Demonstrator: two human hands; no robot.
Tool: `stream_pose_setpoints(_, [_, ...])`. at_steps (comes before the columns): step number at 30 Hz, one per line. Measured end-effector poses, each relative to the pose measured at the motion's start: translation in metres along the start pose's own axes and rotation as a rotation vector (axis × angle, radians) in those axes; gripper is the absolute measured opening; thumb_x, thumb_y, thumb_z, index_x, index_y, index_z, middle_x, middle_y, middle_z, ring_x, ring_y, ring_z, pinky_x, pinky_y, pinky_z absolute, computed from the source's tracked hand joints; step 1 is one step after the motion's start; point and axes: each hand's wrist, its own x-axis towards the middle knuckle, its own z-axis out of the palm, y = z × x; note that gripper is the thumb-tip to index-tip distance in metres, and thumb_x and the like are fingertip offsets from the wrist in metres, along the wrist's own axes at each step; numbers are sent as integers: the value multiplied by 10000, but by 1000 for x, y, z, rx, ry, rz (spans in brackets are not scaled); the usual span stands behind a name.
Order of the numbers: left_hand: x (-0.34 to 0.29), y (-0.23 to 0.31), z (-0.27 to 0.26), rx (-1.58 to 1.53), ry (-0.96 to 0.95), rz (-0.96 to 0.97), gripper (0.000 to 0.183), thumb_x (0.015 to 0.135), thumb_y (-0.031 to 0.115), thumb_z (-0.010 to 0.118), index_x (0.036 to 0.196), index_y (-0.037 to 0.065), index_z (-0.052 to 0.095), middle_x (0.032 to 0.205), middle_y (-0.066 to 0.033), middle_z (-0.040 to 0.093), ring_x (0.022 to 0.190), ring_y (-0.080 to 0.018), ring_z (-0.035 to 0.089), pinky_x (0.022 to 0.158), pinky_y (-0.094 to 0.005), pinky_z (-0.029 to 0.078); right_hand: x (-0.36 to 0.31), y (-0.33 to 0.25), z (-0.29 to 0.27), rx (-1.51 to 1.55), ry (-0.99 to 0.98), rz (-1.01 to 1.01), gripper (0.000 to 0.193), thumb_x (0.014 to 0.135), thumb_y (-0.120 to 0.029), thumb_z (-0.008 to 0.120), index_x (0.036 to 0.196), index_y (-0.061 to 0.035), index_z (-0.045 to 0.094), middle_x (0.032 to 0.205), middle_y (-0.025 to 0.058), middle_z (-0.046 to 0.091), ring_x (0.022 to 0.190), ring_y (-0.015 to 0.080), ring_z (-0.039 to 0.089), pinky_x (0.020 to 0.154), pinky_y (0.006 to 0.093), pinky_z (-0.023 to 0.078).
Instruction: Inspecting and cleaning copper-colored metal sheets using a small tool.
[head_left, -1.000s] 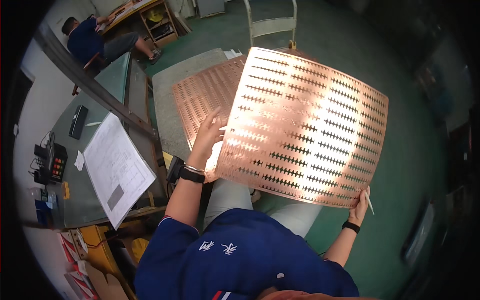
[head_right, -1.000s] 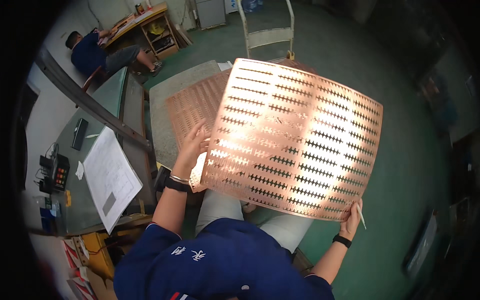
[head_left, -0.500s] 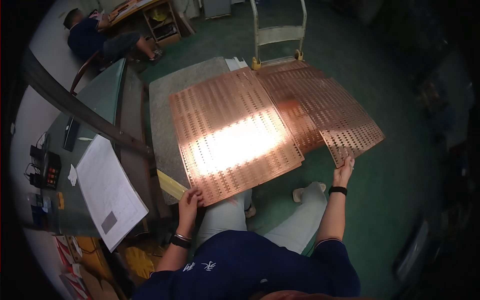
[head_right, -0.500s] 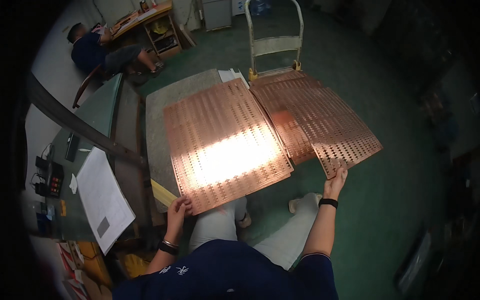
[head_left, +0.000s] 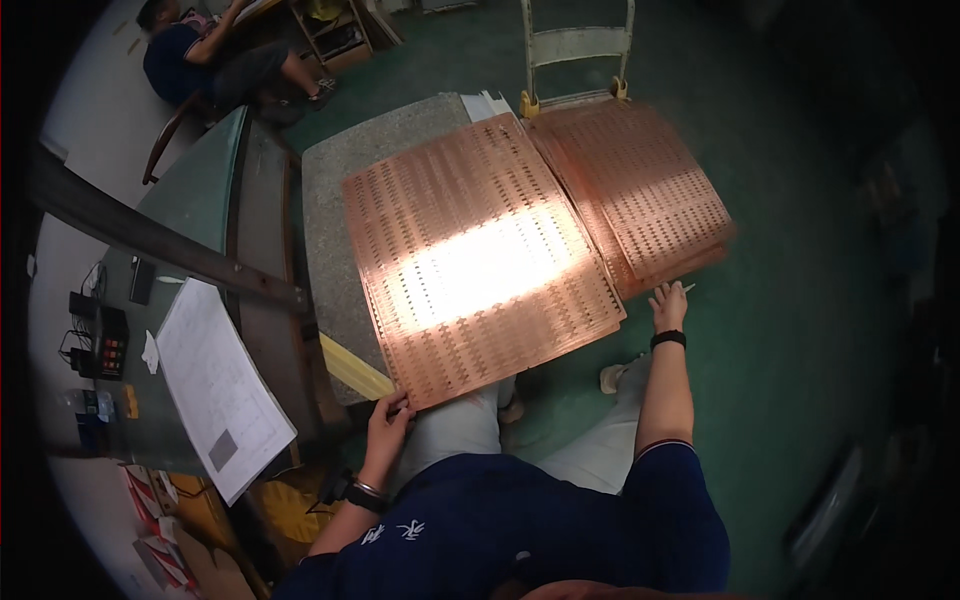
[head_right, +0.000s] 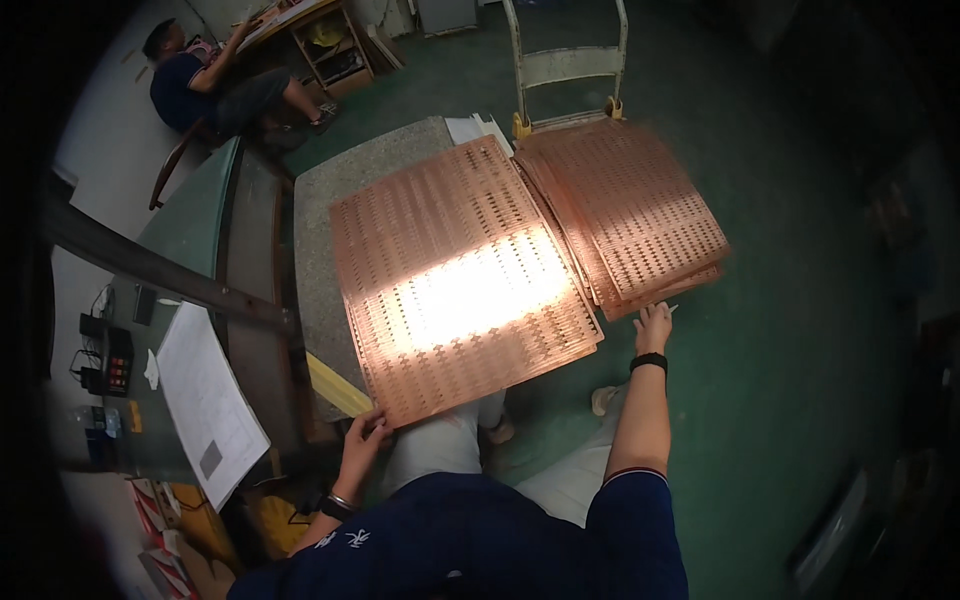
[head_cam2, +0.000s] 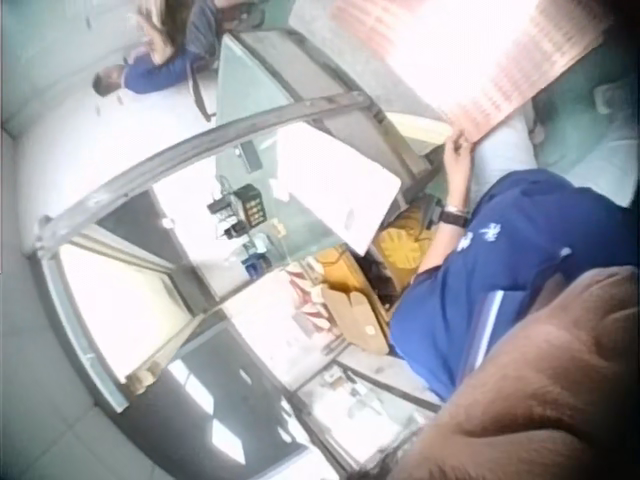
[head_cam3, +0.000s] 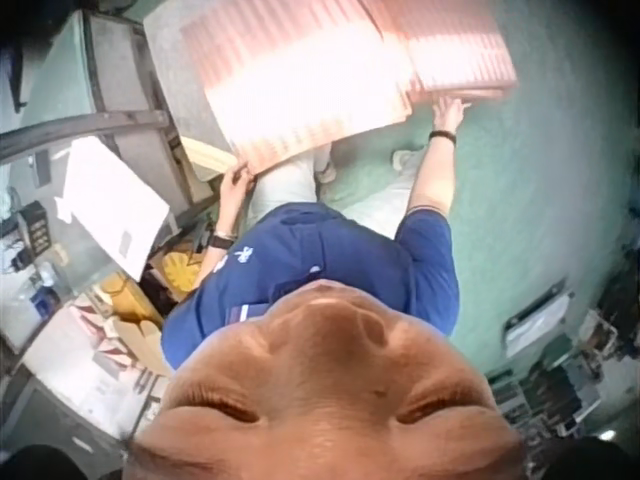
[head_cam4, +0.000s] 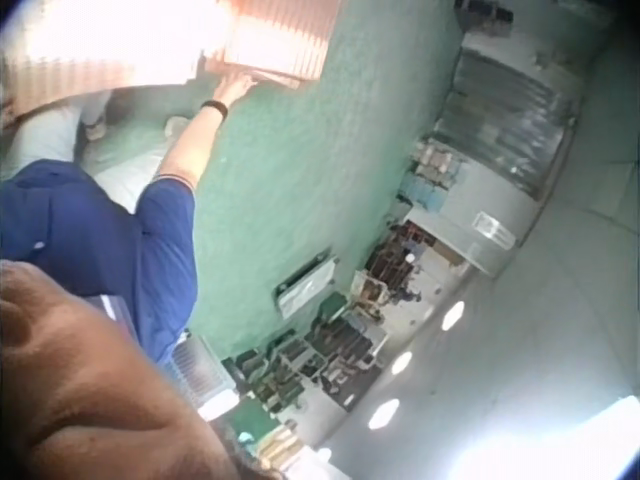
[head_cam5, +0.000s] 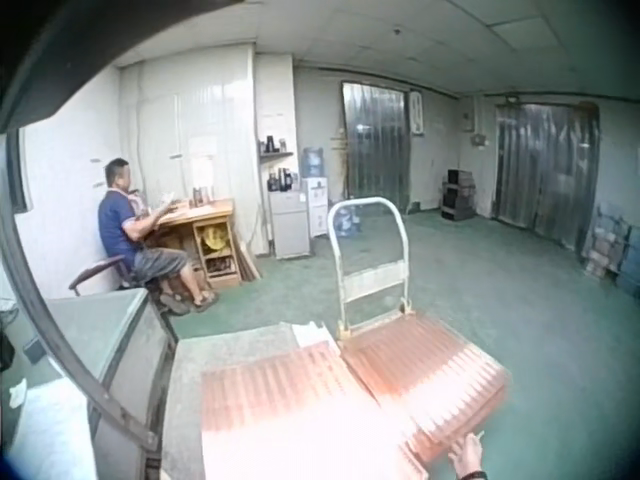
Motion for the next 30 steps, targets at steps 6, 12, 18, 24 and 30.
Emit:
stream_pose_setpoints(6, [-8,5,-1,-195,-1,-59,331,870,45,527,1194,1,476,1060,-77,538,937,-127,552,782,-231,482,-67,42,-44,-35,-207,-55,477,966,-310,378,1345,-28,313,1302,209,441,1189,299,465,921,394,441])
stream_pose_setpoints(12, [-1,6,-4,-494,-77,-188,372,896,106,530,1236,-1,424,1041,-81,545,889,-148,572,767,-254,499,-153,55,-65,-133,-295,-32,423,966,-321,388,1294,-54,377,1236,175,509,1066,237,555,841,331,485])
stream_pose_setpoints(18, [9,11,5,-593,-256,-106,175,901,147,530,1033,33,528,828,-16,532,723,-94,525,582,-204,436,-208,57,-49,-185,-473,-36,387,968,-293,389,1272,-53,393,1171,167,555,995,206,587,761,281,505])
stream_pose_setpoints(24, [-7,20,62,-505,-470,-269,116,879,129,551,988,89,545,871,-5,558,731,-100,527,646,-253,459,-235,54,-35,-55,-523,-35,507,960,-328,407,1335,-2,308,1215,210,510,1051,255,564,845,331,495])
stream_pose_setpoints(30, [-37,3,115,-575,-721,-472,155,883,143,570,1034,128,539,960,17,562,858,-106,537,753,-286,443,-232,59,-20,461,-516,38,435,952,-247,445,1299,-8,337,1242,141,490,1116,234,507,960,360,427])
